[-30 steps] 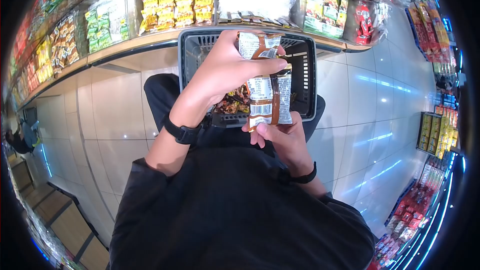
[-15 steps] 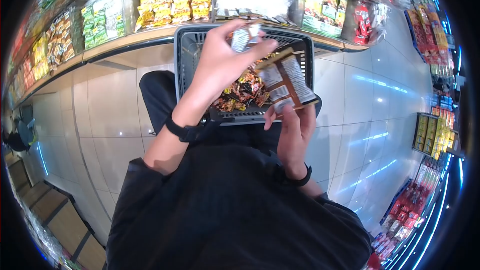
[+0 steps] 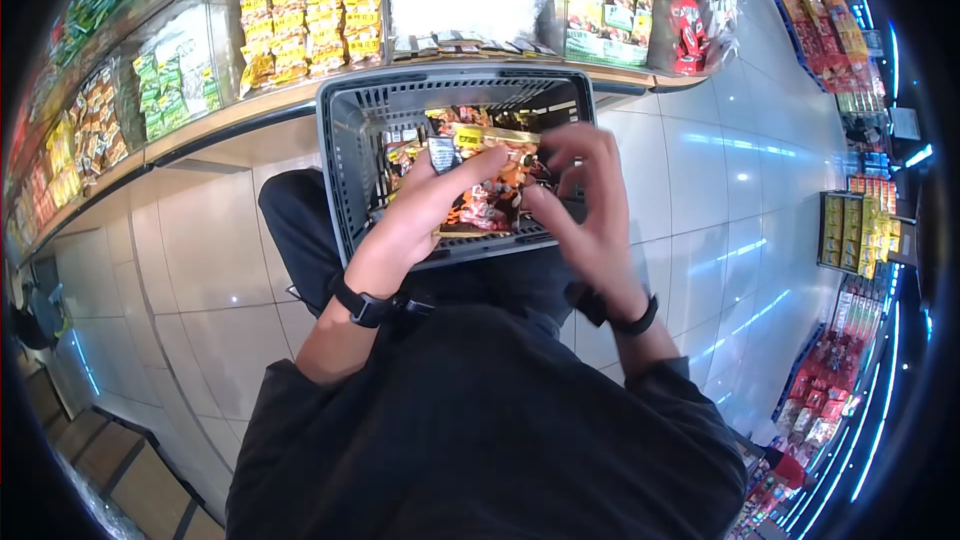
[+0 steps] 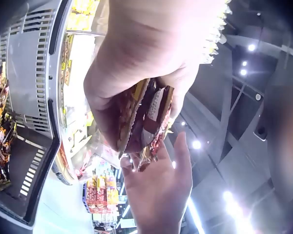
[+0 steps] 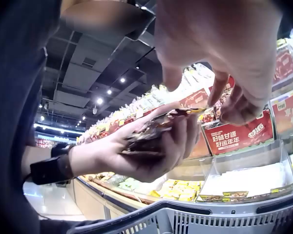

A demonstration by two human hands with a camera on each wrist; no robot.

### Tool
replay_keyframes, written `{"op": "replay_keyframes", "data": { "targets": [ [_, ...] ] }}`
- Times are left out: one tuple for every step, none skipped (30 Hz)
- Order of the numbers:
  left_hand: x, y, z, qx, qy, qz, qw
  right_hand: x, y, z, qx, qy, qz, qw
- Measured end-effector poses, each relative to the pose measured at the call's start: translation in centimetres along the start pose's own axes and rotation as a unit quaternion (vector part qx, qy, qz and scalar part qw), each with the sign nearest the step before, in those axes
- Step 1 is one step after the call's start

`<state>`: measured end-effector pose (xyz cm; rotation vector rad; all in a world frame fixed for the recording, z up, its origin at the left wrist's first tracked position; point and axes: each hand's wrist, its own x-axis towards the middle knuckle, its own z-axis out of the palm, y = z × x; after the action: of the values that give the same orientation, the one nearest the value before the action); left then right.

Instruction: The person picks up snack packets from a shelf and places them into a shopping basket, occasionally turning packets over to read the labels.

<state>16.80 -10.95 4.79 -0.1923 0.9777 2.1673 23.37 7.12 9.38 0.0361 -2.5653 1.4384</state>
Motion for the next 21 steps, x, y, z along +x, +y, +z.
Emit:
{"op": "replay_keyframes", "data": {
  "targets": [
    [-0.1,-0.2,-0.1,0.055,0.0,0.005,0.998,1.2,-0.4,-0.2,0.029,-0.012,0.027,0.999],
    [-0.1,-0.1,-0.1,0.111,-0.001,0.011,0.994,2.1,-0.3,-0.6,0.05,-0.071,0.043,0.995],
    [-0.4,0.1,0.5,0.148,0.021,0.022,0.989,2.8,0.0,-0.8,0.05,-0.068,0.039,0.996],
    [-0.2,-0.2,0.2,0.162,0.027,0.03,0.986,3.6,0.5,-0.9,0.039,-0.142,0.033,0.989],
    [0.9,-0.5,-0.4,0.177,0.034,0.046,0.983,4.7,1.3,-0.7,0.025,-0.215,0.019,0.976],
    [1.4,-0.8,-0.6,0.174,0.045,0.071,0.981,5.0,1.9,-0.4,0.026,-0.216,-0.007,0.976],
    [1.4,-0.7,-1.0,0.174,0.047,0.077,0.981,5.5,2.0,-0.3,0.025,-0.219,-0.013,0.975],
    [1.3,-0.4,-1.5,0.143,0.054,0.076,0.985,6.3,2.2,-0.4,0.02,-0.208,-0.038,0.977],
    [1.4,-0.1,-1.9,0.113,0.06,0.075,0.989,7.1,2.4,-0.7,0.015,-0.197,-0.063,0.978],
    [1.5,-0.2,-2.4,0.052,0.06,0.097,0.992,8.1,2.3,-1.4,-0.004,-0.206,0.055,0.977],
    [1.6,0.1,-2.8,0.08,0.099,0.088,0.988,9.6,3.0,-1.7,-0.019,-0.16,-0.012,0.987],
    [1.5,0.2,-3.2,0.079,0.109,0.087,0.987,11.5,3.4,-2.2,-0.053,-0.147,0.019,0.988],
    [1.4,0.2,-3.6,0.078,0.119,0.085,0.986,13.6,3.8,-2.5,-0.086,-0.132,0.05,0.986],
    [1.4,0.1,-3.6,0.078,0.118,0.086,0.986,15.7,5.5,-2.2,-0.087,-0.132,0.049,0.986],
    [1.4,-0.1,-3.5,0.078,0.113,0.073,0.988,17.8,8.3,-1.5,-0.149,-0.114,-0.057,0.981],
    [1.3,-0.2,-3.5,0.078,0.108,0.06,0.989,19.3,10.2,-1.0,-0.209,-0.093,-0.162,0.96],
    [1.4,-0.4,-3.4,0.067,0.094,0.05,0.992,20.3,10.6,-0.4,-0.285,-0.136,-0.113,0.942],
    [1.5,-0.6,-3.2,0.071,0.089,0.045,0.992,21.6,13.9,0.5,-0.279,-0.144,-0.149,0.938],
    [1.5,-0.7,-2.9,0.074,0.085,0.041,0.993,22.4,17.3,1.5,-0.273,-0.153,-0.184,0.932],
    [1.2,-0.5,-2.1,0.03,0.092,0.04,0.994,22.3,18.0,2.1,-0.295,-0.162,-0.185,0.923],
    [1.2,-0.5,-2.0,0.029,0.078,0.041,0.996,22.3,18.4,2.7,-0.317,-0.172,-0.184,0.914]
  ]
}}
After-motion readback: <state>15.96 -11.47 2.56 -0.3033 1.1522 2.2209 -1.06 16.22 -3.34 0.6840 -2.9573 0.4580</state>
